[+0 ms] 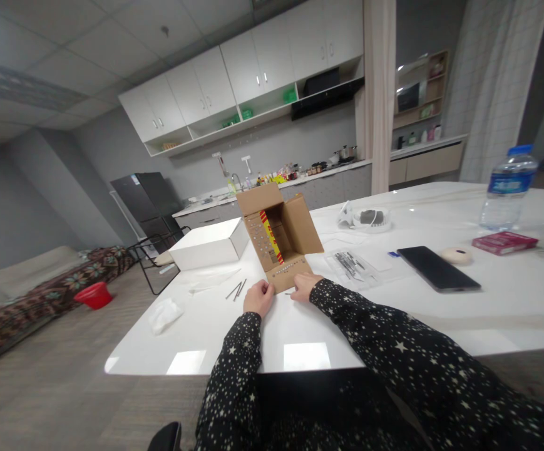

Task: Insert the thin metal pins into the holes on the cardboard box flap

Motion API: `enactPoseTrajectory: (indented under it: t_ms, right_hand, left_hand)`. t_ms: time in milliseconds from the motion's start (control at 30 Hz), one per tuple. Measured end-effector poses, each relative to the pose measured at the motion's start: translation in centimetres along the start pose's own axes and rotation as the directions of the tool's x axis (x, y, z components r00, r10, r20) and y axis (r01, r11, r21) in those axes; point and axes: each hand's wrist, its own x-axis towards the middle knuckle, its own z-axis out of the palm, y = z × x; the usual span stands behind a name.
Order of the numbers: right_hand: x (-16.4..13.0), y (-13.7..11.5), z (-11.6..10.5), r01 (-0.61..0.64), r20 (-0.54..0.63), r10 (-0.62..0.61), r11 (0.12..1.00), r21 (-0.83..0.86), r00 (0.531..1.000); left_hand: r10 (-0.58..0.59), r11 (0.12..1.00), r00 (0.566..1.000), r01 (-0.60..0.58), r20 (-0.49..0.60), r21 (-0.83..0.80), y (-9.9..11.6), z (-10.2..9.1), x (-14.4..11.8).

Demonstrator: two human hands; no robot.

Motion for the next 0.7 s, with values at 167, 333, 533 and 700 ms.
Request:
enactPoseTrajectory:
  t_ms: [167,333,533,700]
  right_hand:
    - [-0.03,-0.15,-0.07,-0.034,0.001,0.034,0.999,0.022,0.999]
    - [0.03,-0.11,-0.12,-0.037,-0.016,0.037,0.999,0.019,0.999]
    - [0.26,-0.02,-0.37,-0.046,-0.101,0.052,0.997,0.061,0.993]
    - [0.26,-0.03,-0.69,-0.006,-0.158,0.019,0.997,0.081,0.987]
  left_hand:
    - [-0.004,1.000,1.000,0.004,-0.005,-0.007,-0.06,0.03,-0.02]
    - [-0.003,1.000,1.000,0.003,-0.005,-0.016,0.16,-0.19,-0.17]
    - [-0.013,1.000,1.000,0.013,-0.005,-0.013,0.20,-0.19,-0.11]
    - [0.012,1.000,1.000,-0.012,-0.008,-0.013,-0.04,-0.02,0.00]
